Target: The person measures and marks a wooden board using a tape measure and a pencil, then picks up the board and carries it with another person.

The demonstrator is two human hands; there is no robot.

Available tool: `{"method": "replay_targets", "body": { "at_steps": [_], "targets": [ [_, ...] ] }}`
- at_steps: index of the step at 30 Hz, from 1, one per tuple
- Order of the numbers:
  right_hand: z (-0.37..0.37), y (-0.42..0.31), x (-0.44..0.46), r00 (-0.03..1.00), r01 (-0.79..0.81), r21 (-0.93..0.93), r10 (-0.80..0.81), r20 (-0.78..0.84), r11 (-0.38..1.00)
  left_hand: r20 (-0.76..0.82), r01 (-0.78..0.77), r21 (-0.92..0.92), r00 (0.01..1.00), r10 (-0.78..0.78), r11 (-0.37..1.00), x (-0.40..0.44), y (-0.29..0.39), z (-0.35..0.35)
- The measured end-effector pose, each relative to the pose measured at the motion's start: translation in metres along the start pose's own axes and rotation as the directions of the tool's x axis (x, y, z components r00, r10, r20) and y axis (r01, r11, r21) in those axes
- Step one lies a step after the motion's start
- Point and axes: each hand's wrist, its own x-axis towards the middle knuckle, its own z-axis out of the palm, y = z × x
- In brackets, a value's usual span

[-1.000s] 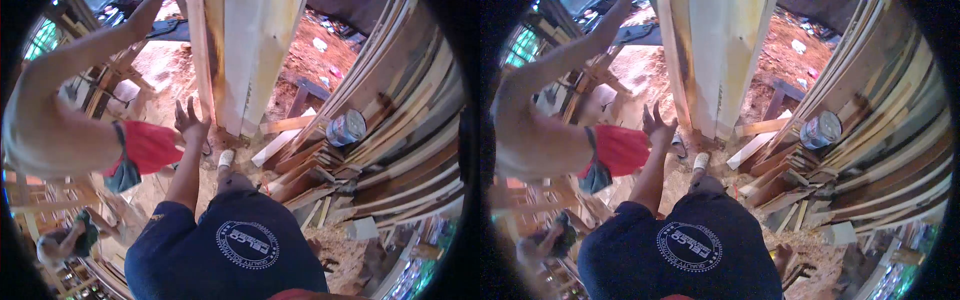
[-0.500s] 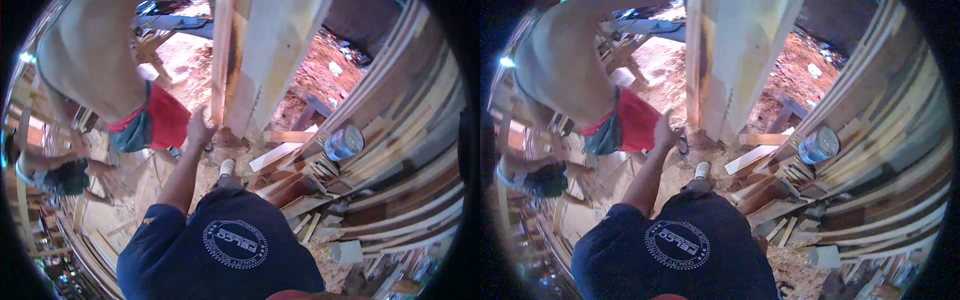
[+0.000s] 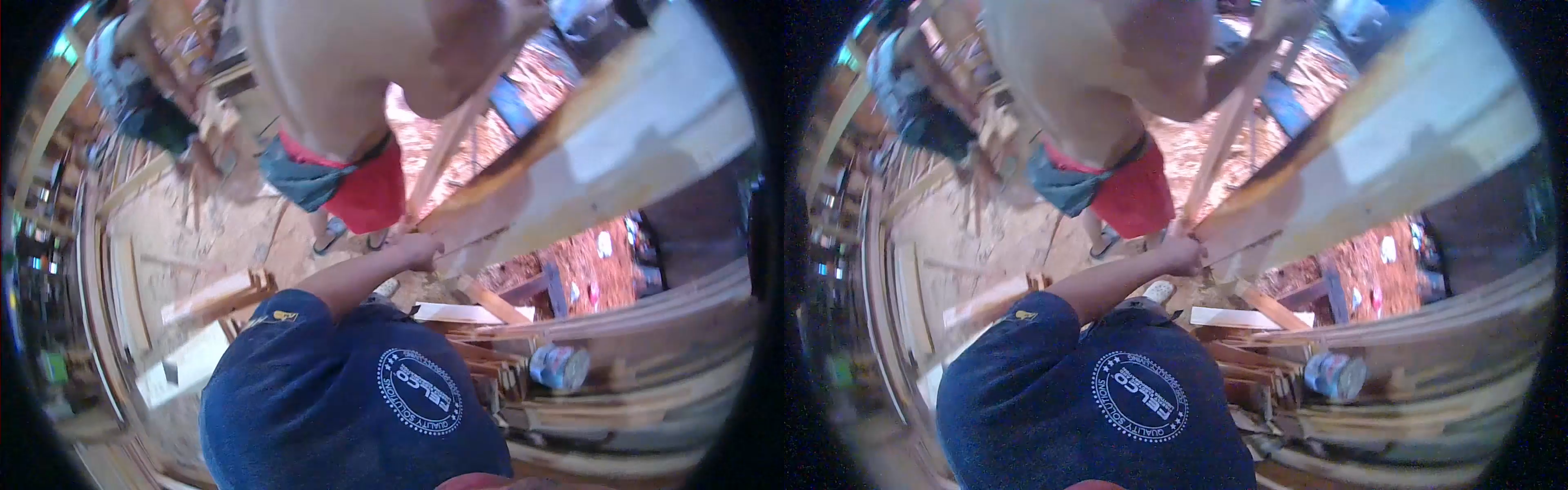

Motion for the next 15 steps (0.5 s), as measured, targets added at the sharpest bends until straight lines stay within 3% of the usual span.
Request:
{"method": "replay_targets", "body": {
  "at_steps": [4,8,9,11,13,14,15],
  "targets": [
    [-0.023,-0.054,0.045,0.992,0.089,-0.111,-0.078,0.099,0.99,0.082,0.036,0.048,0.996,-0.04,0.998,-0.045,-0.065,0.054],
    [-0.042,-0.088,0.089,0.962,0.213,-0.215,-0.166,0.219,0.953,0.015,0.425,-0.174,0.903,-0.429,0.888,-0.111,-0.169,0.157],
    [-0.045,-0.094,0.1,0.95,0.249,-0.245,-0.187,0.252,0.937,-0.016,0.508,-0.258,0.848,-0.529,0.822,-0.144,-0.185,0.173],
    [-0.051,-0.093,0.125,0.917,0.328,-0.297,-0.227,0.326,0.897,-0.111,0.626,-0.579,0.575,-0.811,0.523,-0.223,-0.19,0.214],
    [-0.064,-0.075,0.155,0.869,0.382,-0.288,-0.236,0.434,0.878,-0.142,0.62,-0.694,0.379,-0.914,0.365,-0.304,-0.171,0.258],
    [-0.07,-0.062,0.169,0.811,0.354,-0.197,-0.195,0.552,0.914,-0.136,0.65,-0.661,0.386,-0.913,0.373,-0.339,-0.17,0.294],
    [-0.074,-0.057,0.187,0.594,-0.11,-0.046,0.103,0.798,0.993,-0.129,0.679,-0.623,0.4,-0.907,0.388,-0.372,-0.164,0.327]
  ]
}}
